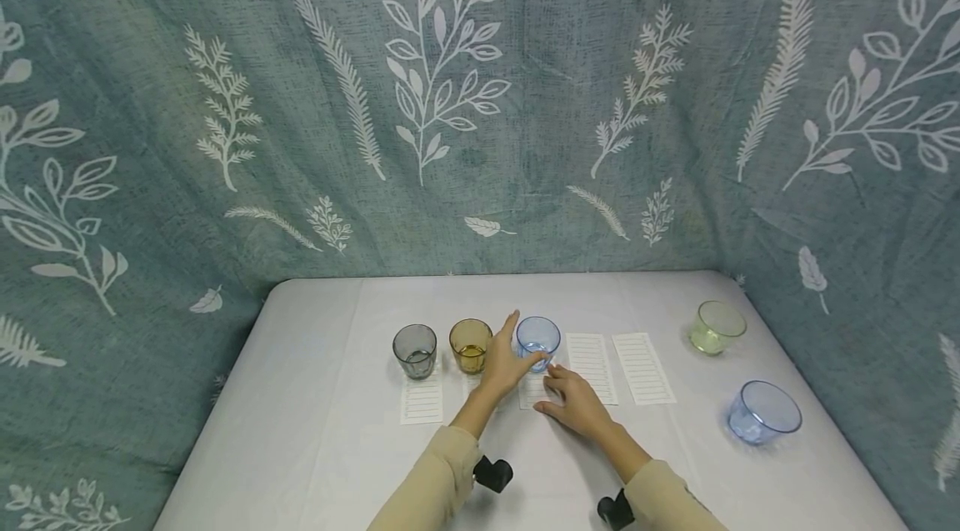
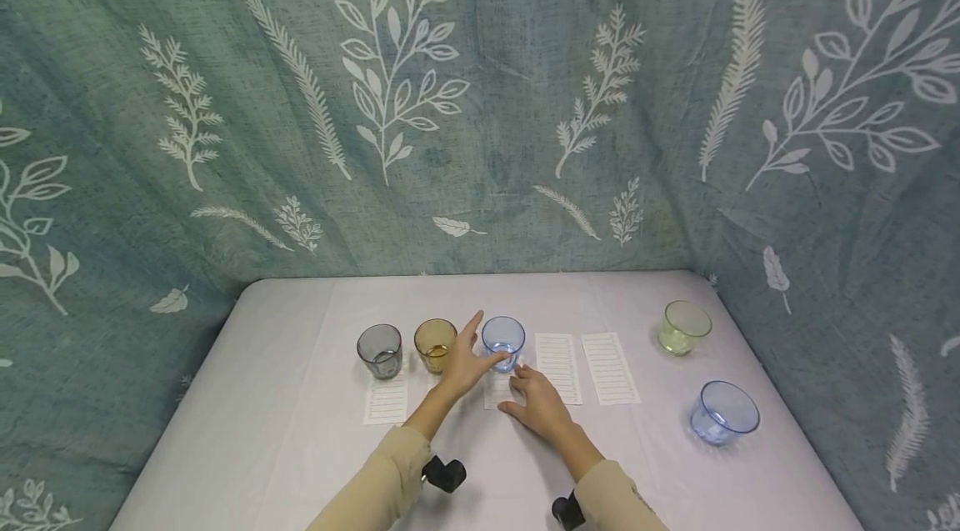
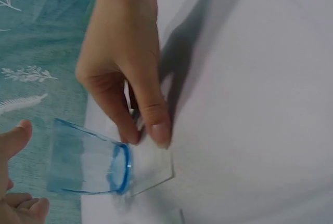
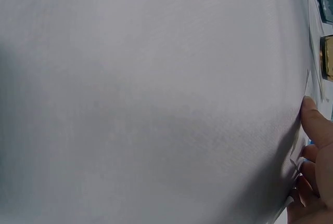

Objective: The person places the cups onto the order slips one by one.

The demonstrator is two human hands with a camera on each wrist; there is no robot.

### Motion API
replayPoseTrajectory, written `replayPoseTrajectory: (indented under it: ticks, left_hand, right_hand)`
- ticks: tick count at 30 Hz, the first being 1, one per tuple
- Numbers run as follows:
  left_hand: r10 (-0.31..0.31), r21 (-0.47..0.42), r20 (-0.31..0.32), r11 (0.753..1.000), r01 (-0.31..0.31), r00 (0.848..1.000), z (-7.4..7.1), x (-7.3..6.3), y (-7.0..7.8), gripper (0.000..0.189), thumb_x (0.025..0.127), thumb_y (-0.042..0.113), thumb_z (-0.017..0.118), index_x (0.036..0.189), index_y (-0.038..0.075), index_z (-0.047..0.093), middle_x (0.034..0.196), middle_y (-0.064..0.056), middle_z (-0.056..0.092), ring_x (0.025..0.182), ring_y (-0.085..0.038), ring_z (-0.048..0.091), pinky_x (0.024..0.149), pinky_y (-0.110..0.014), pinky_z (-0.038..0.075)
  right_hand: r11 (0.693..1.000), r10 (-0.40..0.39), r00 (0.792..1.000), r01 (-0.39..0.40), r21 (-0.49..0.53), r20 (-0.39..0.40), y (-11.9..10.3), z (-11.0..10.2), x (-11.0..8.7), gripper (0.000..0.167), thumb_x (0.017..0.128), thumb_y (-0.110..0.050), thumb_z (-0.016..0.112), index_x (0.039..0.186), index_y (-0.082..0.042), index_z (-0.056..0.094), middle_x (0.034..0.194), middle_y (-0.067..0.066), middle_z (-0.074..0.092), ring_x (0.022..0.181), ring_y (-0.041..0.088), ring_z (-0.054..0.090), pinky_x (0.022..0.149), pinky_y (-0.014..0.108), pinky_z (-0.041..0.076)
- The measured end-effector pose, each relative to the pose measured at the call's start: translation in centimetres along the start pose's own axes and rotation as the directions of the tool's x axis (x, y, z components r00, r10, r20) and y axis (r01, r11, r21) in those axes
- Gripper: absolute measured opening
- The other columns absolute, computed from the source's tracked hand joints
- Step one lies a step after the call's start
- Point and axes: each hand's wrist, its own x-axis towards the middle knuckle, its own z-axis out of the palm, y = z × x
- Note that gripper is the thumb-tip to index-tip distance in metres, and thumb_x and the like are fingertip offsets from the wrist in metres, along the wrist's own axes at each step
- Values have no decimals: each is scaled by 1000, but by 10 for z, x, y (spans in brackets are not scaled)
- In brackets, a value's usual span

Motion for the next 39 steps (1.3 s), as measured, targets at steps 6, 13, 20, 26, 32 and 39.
replayPoseTrajectory:
  ticks: [6, 13, 20, 26, 32, 39]
  left_hand:
    - [71, -191, 24, 979, -65, 997, -21, -4, 6, 65, 80, 11, 74, 134, -9, 43, 138, -26, 44, 126, -40, 45, 104, -41, 41]
    - [149, -215, -75, 963, -162, 986, -53, -19, 3, 57, 79, 13, 76, 124, -11, 52, 123, -29, 56, 114, -41, 55, 96, -44, 48]
    - [131, -174, -178, 971, -162, 975, -87, -41, -16, 52, 76, 7, 78, 117, -14, 55, 111, -31, 61, 100, -45, 61, 88, -46, 52]
    - [27, -150, -272, 986, -70, 962, -121, -60, -35, 54, 73, 7, 79, 118, -12, 56, 108, -26, 63, 99, -41, 61, 88, -42, 54]
    - [-47, -119, -383, 993, 2, 923, -156, -76, -53, 56, 73, 6, 80, 120, -11, 56, 110, -27, 62, 102, -40, 59, 88, -47, 53]
    - [-95, -40, -492, 995, 87, 865, -187, -89, -73, 57, 71, 4, 81, 120, -11, 56, 116, -28, 60, 107, -42, 57, 87, -50, 52]
  right_hand:
    - [1000, 25, 1000, -25, 1, 15, -1, 1, 0, 49, 78, -25, 76, 112, 9, 63, 130, 23, 53, 125, 40, 45, 105, 51, 37]
    - [999, 33, 999, -33, -14, 22, -5, -2, -1, 51, 78, -25, 76, 113, 9, 62, 132, 23, 52, 126, 41, 44, 105, 52, 37]
    - [999, 26, 999, -25, -35, 27, -6, -3, -1, 50, 79, -24, 75, 113, 10, 62, 132, 24, 51, 125, 41, 44, 104, 52, 37]
    - [998, 27, 999, -26, -52, 18, -8, -2, -1, 51, 80, -25, 75, 114, 10, 61, 132, 24, 51, 126, 40, 44, 105, 50, 37]
    - [998, -4, 1000, 2, -63, -30, -7, -4, -7, 50, 78, -24, 76, 113, 10, 62, 130, 23, 54, 124, 39, 47, 104, 49, 39]
    - [998, 23, 998, -26, -59, -55, 2, -15, -14, 50, 80, -22, 75, 116, 10, 60, 129, 24, 54, 123, 39, 48, 104, 50, 38]
